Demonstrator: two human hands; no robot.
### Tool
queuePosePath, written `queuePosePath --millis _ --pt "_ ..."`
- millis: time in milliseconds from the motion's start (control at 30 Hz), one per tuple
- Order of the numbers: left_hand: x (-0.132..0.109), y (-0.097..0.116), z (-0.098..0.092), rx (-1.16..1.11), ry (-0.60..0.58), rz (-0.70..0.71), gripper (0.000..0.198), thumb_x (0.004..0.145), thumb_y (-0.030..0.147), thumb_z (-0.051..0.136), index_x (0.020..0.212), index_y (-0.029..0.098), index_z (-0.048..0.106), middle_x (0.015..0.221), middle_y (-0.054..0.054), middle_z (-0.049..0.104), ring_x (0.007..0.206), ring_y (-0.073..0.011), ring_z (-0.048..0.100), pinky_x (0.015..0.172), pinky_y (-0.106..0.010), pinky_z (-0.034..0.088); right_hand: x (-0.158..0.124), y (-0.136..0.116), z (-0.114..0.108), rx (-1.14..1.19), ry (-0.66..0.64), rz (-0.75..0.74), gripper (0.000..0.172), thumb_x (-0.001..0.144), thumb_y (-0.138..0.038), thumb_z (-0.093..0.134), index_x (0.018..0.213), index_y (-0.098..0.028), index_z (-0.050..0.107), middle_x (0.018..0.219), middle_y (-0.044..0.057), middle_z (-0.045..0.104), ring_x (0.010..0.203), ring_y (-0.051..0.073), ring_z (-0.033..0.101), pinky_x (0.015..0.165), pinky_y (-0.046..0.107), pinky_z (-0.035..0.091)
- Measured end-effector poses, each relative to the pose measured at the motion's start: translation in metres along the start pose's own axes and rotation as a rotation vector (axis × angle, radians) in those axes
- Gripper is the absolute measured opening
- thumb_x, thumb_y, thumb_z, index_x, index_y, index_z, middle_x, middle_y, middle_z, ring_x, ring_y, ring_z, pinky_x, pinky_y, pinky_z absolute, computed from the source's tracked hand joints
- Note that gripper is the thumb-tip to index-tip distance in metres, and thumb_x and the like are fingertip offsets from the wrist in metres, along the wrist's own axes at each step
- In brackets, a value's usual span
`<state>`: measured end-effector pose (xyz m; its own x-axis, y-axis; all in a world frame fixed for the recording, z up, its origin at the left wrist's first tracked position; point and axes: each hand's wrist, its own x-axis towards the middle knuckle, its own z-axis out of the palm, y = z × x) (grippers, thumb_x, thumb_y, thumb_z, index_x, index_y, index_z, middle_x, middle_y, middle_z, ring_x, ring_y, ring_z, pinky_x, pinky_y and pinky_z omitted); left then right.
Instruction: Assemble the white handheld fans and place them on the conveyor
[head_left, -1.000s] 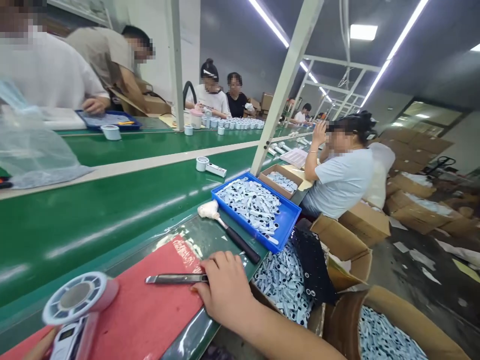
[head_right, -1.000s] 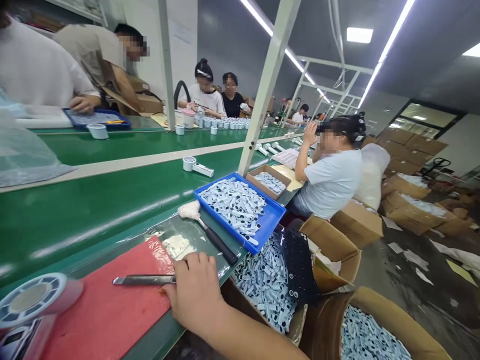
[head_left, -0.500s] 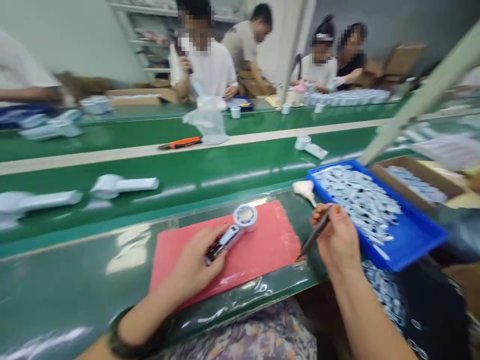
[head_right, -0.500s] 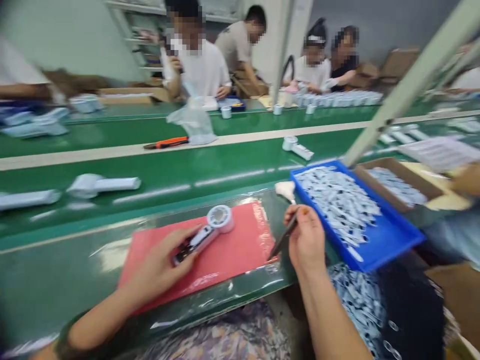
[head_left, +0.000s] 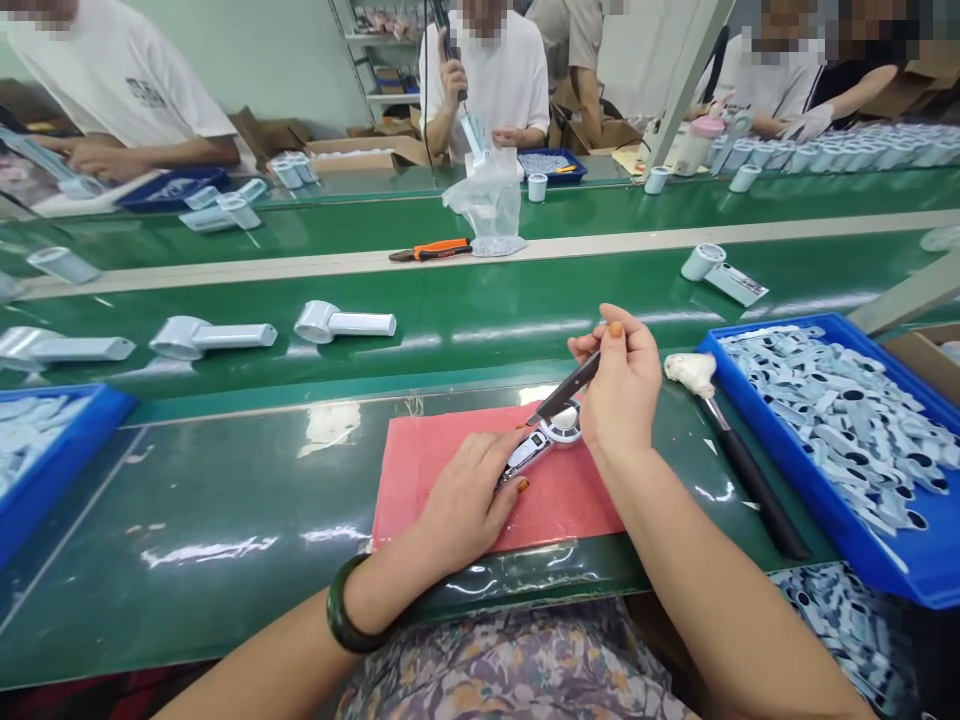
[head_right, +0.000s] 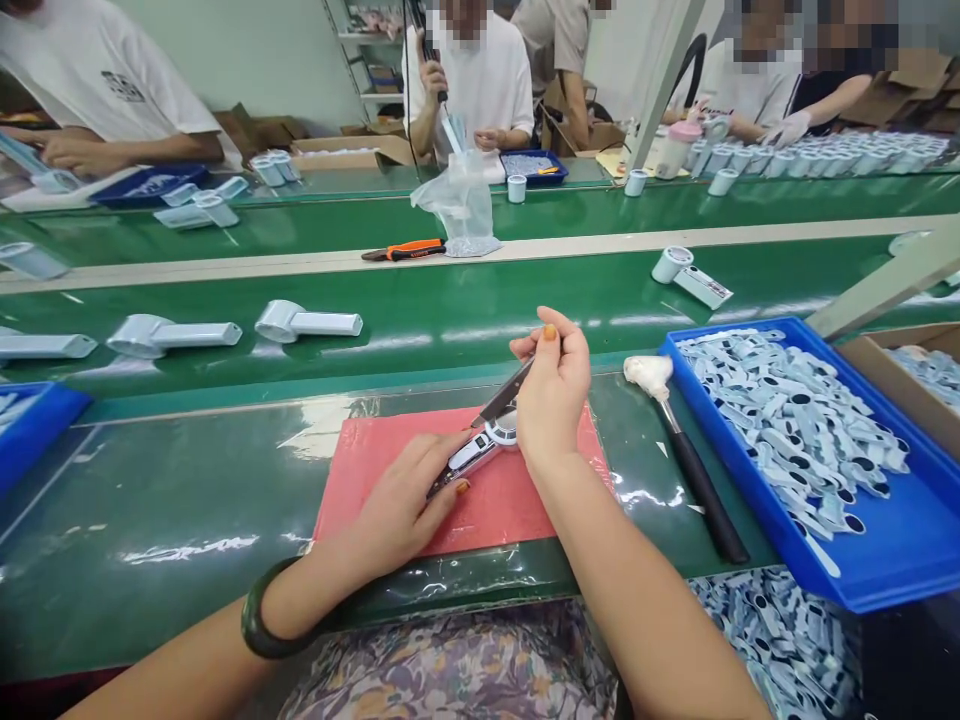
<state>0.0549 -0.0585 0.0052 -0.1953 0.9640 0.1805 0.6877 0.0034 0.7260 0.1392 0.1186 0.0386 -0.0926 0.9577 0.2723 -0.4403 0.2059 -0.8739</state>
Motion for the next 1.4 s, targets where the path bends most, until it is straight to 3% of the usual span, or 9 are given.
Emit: queuePosePath --millis 267,400,900,1167,1400 --pt "-0.001 0.000 0.003 0.071 -0.039 0.020 0.044 0.101 0.024 0.046 0.145 0.019 0.045 0.133 -0.012 0.060 0.115 -0.0277 0.054 0.101 -0.045 0.047 -0.003 -0.004 -0.009 -0.111 0.082 -0.009 0.018 0.094 -0.036 0.063 0.104 -0.022 0.067 0.089 -0.003 0.062 0.070 0.010 0.068 0.064 0.025 0.062" --pt "-0.002 -0.001 0.004 0.099 -0.037 0.012 0.045 0.101 0.023 0.047 0.146 0.018 0.044 0.131 -0.012 0.060 0.114 -0.0282 0.054 0.099 -0.045 0.048 -0.006 -0.009 -0.012 -0.198 0.047 -0.009 0.017 0.095 -0.032 0.060 0.105 -0.021 0.068 0.090 -0.002 0.064 0.069 0.010 0.068 0.059 0.023 0.062" --pt "-0.003 0.000 0.004 0.133 -0.053 0.008 0.045 0.102 0.023 0.046 0.146 0.015 0.044 0.129 -0.013 0.060 0.112 -0.0292 0.053 0.098 -0.047 0.048 -0.014 -0.013 -0.007 -0.375 -0.046 -0.239 0.022 0.103 -0.032 0.051 0.113 -0.022 0.068 0.096 0.001 0.063 0.072 0.012 0.071 0.063 0.026 0.064" --pt "-0.001 0.000 0.004 0.124 -0.061 0.002 0.045 0.101 0.023 0.045 0.145 0.014 0.045 0.130 -0.013 0.060 0.115 -0.0292 0.053 0.100 -0.047 0.048 0.001 0.002 -0.007 -0.380 -0.027 -0.070 0.020 0.100 -0.027 0.050 0.107 -0.020 0.068 0.093 0.001 0.064 0.070 0.012 0.072 0.062 0.026 0.063" --pt "-0.001 0.000 0.004 0.124 -0.058 0.007 0.046 0.102 0.024 0.044 0.147 0.014 0.043 0.129 -0.014 0.060 0.112 -0.0290 0.053 0.098 -0.047 0.048 -0.011 -0.006 -0.008 -0.512 -0.057 -0.279 0.023 0.104 -0.030 0.046 0.112 -0.022 0.067 0.099 0.001 0.064 0.066 0.009 0.070 0.067 0.026 0.058"
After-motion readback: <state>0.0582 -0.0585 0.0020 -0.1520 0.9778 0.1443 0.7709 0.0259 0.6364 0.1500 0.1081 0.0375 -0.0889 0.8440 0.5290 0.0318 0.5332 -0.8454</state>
